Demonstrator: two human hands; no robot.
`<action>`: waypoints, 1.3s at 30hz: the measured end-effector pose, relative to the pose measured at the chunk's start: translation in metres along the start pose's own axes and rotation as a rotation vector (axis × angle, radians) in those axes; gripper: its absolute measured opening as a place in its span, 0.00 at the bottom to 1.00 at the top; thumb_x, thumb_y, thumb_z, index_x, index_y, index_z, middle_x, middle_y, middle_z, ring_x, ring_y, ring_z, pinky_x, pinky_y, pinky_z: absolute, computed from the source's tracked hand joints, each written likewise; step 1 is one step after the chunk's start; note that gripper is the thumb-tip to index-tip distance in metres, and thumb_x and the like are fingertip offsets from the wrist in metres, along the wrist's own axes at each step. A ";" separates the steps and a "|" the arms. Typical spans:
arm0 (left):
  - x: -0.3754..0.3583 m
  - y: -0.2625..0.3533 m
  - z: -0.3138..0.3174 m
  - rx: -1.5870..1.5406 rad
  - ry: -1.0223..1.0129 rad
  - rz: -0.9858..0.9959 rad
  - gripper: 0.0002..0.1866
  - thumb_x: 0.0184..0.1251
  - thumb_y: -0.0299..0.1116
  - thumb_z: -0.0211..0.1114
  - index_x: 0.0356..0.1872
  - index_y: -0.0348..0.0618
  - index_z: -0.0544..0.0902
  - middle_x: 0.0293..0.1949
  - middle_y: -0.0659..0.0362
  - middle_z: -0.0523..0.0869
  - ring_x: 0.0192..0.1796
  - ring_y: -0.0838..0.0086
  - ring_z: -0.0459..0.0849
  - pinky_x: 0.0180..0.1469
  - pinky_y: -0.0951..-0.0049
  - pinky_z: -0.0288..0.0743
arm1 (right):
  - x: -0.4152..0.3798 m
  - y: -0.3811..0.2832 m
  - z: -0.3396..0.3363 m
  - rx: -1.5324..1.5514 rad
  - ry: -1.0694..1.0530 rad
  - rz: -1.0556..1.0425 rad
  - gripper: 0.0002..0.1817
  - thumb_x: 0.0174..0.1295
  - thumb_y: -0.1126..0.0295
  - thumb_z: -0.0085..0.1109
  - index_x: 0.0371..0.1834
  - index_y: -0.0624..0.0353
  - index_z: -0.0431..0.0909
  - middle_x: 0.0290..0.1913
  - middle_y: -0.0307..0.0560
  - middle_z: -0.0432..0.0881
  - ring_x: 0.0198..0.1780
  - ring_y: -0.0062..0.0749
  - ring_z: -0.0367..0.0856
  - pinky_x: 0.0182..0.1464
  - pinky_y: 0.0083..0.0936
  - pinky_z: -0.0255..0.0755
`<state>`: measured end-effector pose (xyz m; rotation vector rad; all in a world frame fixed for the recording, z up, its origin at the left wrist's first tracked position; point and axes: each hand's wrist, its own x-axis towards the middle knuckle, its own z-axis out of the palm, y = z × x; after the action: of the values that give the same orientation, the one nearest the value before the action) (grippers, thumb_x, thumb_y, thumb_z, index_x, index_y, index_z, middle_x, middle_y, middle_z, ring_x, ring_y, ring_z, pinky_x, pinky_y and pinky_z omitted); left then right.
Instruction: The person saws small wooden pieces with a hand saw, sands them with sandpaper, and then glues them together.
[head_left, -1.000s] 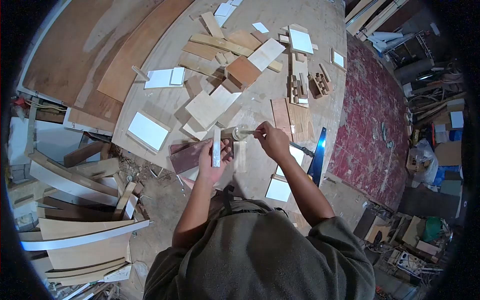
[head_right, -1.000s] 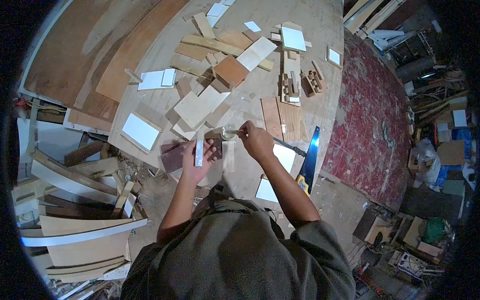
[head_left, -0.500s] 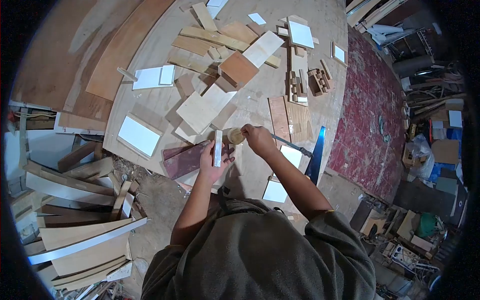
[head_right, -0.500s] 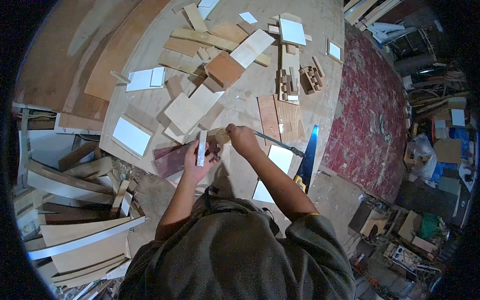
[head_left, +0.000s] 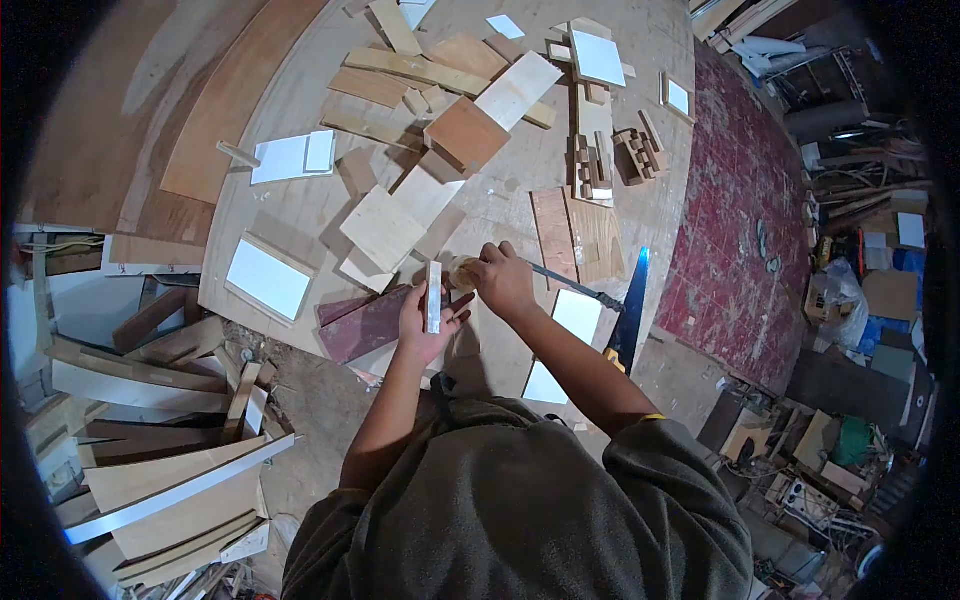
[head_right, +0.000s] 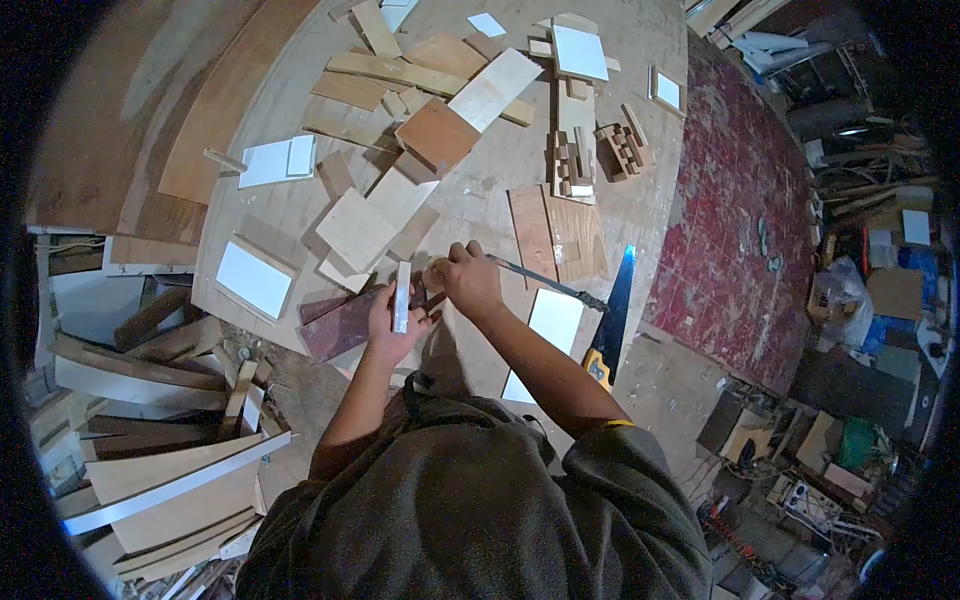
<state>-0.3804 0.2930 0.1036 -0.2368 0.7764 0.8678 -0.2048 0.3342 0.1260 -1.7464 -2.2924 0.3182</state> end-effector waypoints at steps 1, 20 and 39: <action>0.000 -0.001 0.001 -0.013 0.010 0.014 0.17 0.73 0.50 0.52 0.46 0.48 0.78 0.47 0.58 0.81 0.60 0.49 0.79 0.61 0.49 0.66 | 0.001 -0.001 0.001 -0.005 -0.023 0.015 0.05 0.50 0.67 0.66 0.29 0.51 0.87 0.35 0.39 0.79 0.41 0.39 0.77 0.36 0.35 0.79; -0.006 0.003 -0.021 -0.017 -0.017 0.103 0.15 0.71 0.49 0.55 0.43 0.50 0.78 0.47 0.63 0.83 0.49 0.64 0.79 0.51 0.55 0.69 | -0.009 0.015 -0.033 0.560 -0.036 0.465 0.10 0.61 0.64 0.59 0.36 0.58 0.84 0.33 0.48 0.87 0.35 0.38 0.86 0.36 0.34 0.78; -0.150 -0.022 0.166 0.121 -0.291 0.067 0.18 0.71 0.47 0.54 0.39 0.44 0.82 0.32 0.58 0.80 0.44 0.63 0.78 0.52 0.54 0.70 | -0.105 -0.048 -0.231 1.563 0.244 0.219 0.06 0.68 0.75 0.60 0.43 0.67 0.83 0.39 0.45 0.84 0.36 0.22 0.79 0.36 0.21 0.73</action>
<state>-0.3379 0.2699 0.3233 0.0241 0.5642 0.8915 -0.1480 0.2269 0.3535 -0.9861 -0.9336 1.3397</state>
